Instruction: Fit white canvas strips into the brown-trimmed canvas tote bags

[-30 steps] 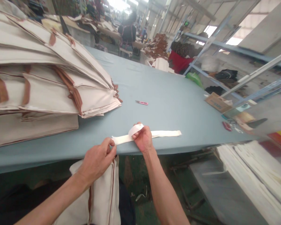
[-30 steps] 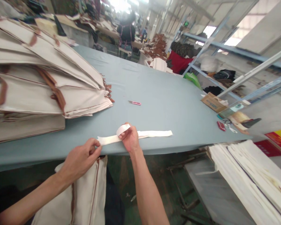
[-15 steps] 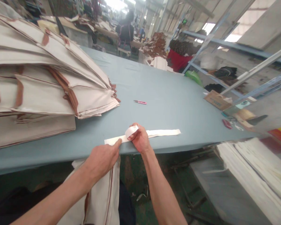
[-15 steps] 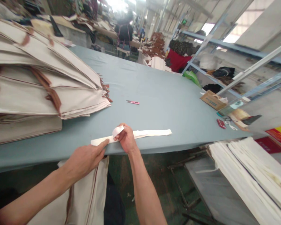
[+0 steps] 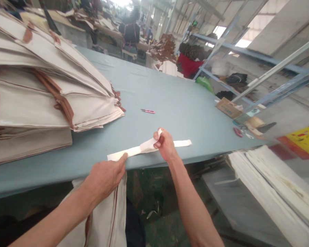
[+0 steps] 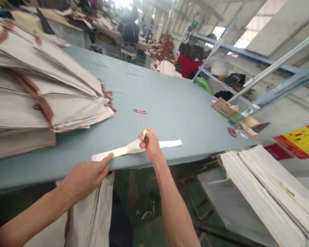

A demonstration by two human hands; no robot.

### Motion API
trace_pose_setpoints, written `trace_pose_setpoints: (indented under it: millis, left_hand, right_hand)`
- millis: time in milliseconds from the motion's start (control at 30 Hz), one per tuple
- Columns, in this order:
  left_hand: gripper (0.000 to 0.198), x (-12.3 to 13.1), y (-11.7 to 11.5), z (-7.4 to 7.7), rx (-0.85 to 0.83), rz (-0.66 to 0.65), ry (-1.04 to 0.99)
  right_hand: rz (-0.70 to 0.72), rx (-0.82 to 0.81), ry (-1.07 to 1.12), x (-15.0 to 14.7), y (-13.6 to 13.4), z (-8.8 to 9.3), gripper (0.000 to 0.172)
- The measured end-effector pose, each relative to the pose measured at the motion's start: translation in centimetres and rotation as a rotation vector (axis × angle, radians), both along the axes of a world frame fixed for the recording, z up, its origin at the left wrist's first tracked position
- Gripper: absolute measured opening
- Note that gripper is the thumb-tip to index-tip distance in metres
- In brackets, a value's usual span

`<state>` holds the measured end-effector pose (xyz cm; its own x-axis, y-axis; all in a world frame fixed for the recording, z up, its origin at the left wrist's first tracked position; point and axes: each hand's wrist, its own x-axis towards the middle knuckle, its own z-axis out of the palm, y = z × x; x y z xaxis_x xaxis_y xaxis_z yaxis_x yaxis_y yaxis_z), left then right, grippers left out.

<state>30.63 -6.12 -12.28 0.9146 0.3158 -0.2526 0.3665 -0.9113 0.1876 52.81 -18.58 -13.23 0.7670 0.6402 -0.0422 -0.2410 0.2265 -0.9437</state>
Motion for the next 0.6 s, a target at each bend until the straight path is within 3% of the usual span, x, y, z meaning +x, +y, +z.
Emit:
trace_pose_setpoints:
  millis: [167, 300, 367, 600]
  left_hand:
    - [0.055, 0.0, 0.0, 0.0, -0.017, 0.003, 0.013]
    - [0.055, 0.2, -0.1, 0.5, -0.036, 0.006, 0.044]
    - [0.055, 0.3, -0.1, 0.6, -0.045, 0.007, 0.062]
    - [0.06, 0.4, -0.1, 0.9, -0.083, 0.007, 0.097]
  right_hand:
    - [-0.108, -0.074, -0.029, 3.6, -1.5, -0.5, 0.031]
    - [-0.237, -0.156, 0.002, 7.9, -3.1, -1.6, 0.021]
    - [-0.325, -0.179, 0.032, 10.2, -4.1, -1.8, 0.026]
    - [-0.623, -0.116, 0.082, 15.7, -8.4, -0.6, 0.038]
